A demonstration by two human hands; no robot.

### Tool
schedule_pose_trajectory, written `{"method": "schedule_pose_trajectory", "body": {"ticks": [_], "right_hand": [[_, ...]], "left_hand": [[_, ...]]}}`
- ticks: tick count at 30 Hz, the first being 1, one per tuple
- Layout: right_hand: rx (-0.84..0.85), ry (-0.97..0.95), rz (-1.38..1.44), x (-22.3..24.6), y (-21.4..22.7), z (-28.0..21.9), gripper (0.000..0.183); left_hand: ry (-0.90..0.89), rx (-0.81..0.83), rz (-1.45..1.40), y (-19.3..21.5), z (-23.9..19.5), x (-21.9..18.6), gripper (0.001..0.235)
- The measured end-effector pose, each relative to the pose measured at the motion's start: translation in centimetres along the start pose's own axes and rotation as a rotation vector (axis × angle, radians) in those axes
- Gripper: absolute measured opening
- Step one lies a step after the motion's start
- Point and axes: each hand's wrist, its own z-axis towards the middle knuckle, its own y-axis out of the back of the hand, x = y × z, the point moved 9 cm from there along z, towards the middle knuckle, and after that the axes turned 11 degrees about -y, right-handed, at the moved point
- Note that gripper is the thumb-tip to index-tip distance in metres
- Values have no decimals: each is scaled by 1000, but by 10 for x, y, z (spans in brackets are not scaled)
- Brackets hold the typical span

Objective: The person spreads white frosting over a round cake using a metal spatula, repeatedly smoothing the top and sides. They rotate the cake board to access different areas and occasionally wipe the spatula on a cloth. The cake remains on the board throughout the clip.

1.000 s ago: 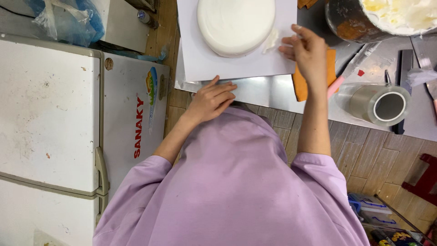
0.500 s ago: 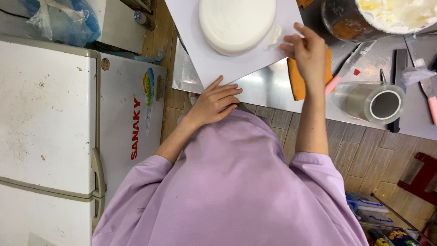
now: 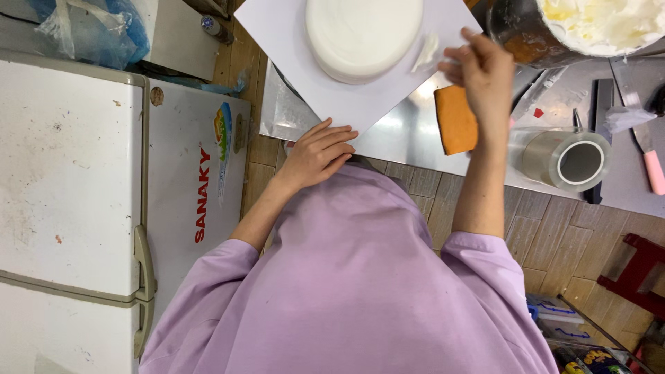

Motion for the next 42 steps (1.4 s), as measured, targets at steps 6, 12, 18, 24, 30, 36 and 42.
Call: {"method": "schedule_pose_trajectory", "body": {"ticks": [6, 12, 18, 24, 30, 36, 42], "right_hand": [[-2, 15, -10, -2, -28, 2, 35], [-19, 40, 56, 16, 2, -7, 36], [1, -28, -16, -6, -15, -4, 36], [49, 41, 63, 4, -27, -1, 36], [-4, 39, 85, 5, 4, -9, 36], [0, -20, 90, -25, -28, -6, 37], [-2, -6, 98, -9, -26, -6, 39]], "left_hand": [[-54, 9, -14, -5, 7, -8, 10], [-38, 16, -35, -8, 11, -9, 11], [-20, -18, -13, 7, 3, -2, 11], [32, 22, -67, -10, 3, 8, 12], [-59, 28, -79, -26, 12, -5, 14], [-52, 60, -111, -36, 27, -6, 17], [-57, 97, -82, -36, 32, -9, 18]]}}
